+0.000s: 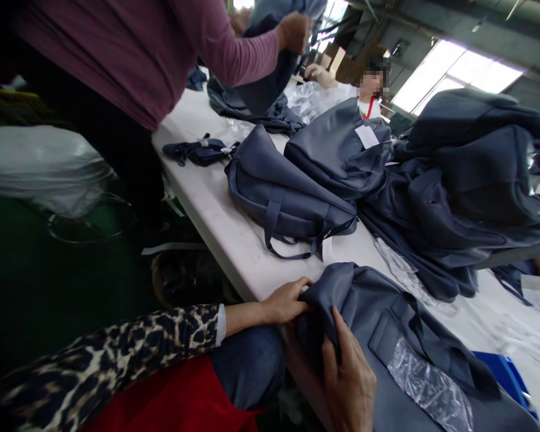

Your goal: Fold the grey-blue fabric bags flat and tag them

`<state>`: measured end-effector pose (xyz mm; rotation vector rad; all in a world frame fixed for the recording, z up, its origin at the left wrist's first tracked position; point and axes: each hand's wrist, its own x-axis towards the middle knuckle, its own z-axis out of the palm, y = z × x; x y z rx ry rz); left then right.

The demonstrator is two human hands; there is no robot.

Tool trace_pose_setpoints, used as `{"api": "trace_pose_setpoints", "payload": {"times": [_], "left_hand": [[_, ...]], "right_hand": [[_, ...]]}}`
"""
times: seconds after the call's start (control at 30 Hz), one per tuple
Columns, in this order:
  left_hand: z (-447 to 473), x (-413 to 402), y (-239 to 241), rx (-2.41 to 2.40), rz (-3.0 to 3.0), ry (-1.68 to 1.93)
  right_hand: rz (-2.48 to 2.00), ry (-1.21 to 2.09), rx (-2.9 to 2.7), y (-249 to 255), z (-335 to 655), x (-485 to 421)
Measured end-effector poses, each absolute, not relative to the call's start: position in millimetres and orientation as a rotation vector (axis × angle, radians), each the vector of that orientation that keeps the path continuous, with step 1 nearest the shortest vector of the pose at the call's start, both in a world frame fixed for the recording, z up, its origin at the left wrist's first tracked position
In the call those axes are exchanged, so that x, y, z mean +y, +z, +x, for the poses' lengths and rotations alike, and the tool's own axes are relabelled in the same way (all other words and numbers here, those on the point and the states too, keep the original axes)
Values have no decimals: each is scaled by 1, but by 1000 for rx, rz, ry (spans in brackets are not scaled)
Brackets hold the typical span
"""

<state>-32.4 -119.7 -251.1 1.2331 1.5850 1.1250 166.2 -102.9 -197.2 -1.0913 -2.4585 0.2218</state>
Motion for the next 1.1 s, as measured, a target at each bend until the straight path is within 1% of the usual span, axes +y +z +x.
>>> {"api": "trace_pose_setpoints", "payload": {"times": [0.07, 0.13, 0.27, 0.4, 0.5, 0.6, 0.73, 0.83, 0.93, 1.0, 1.1], "left_hand": [[-34, -124, -248, 1685, 1306, 1048], [-35, -127, -246, 1721, 1349, 1050], [-36, -127, -249, 1614, 1258, 1155], [-36, -122, -254, 1518, 1114, 1146], [-32, -120, -251, 1405, 948, 1100], [-23, -121, -245, 1181, 744, 1068], [-20, -128, -243, 883, 741, 972], [-33, -133, -240, 828, 988, 897], [-49, -132, -224, 1009, 1536, 1074], [-54, -122, -208, 1044, 1939, 1170], [-48, -94, -189, 970, 2365, 1038]], "right_hand": [[-1064, 158, -2487, -201, 166, -105], [-1015, 74, -2518, -207, 166, -107], [-857, -131, -2574, -234, 168, -115], [-774, -282, -2560, -259, 170, -119], [-768, -269, -2555, -258, 172, -119], [-823, -209, -2500, -249, 180, -120], [-946, -173, -2403, -241, 206, -128], [-1026, -123, -2418, -231, 231, -133], [-1245, -21, -2388, -206, 252, -136], [-1352, 56, -2354, -186, 262, -138], [-1356, 141, -2357, -163, 273, -144]]}}
